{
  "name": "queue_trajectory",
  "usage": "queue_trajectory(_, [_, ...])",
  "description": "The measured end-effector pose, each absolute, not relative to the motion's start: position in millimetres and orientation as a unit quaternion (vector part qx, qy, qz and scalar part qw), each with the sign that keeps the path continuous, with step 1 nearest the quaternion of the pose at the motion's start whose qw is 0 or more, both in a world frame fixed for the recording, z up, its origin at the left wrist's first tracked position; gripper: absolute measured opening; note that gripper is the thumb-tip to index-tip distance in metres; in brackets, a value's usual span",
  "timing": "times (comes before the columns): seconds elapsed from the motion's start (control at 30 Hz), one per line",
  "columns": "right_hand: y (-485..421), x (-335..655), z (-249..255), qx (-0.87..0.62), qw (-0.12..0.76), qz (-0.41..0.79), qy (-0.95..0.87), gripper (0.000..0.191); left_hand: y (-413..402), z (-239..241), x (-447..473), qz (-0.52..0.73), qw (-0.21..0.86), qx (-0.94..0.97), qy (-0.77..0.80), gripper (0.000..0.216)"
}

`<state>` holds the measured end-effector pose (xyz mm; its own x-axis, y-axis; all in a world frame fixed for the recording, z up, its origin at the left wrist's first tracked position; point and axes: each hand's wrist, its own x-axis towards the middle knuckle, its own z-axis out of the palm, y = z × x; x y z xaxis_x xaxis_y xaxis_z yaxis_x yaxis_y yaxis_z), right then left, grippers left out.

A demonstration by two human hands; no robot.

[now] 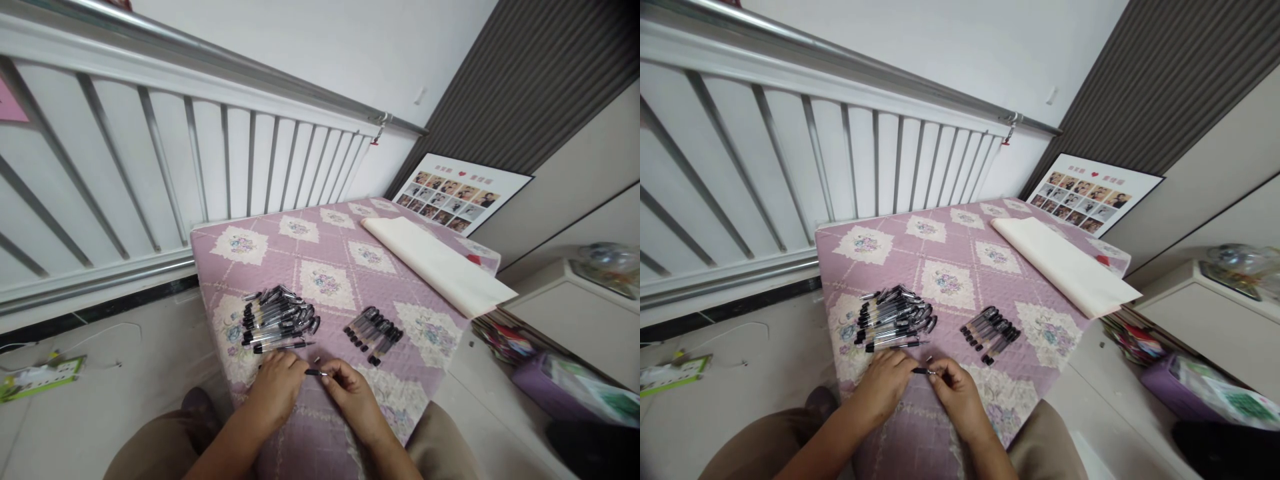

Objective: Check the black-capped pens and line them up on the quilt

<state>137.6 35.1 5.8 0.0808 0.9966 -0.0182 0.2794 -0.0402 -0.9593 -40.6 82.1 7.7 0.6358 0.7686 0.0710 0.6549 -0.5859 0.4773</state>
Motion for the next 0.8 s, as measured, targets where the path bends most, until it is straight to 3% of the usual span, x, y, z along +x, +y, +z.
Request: queue_trajectory(0.8, [34.1, 133.4, 7.7, -0.614, 0.415, 0.373, -0.558, 0.022, 80.5, 6.4, -39.2, 0.163, 0.209, 0.876, 0.402, 0.023])
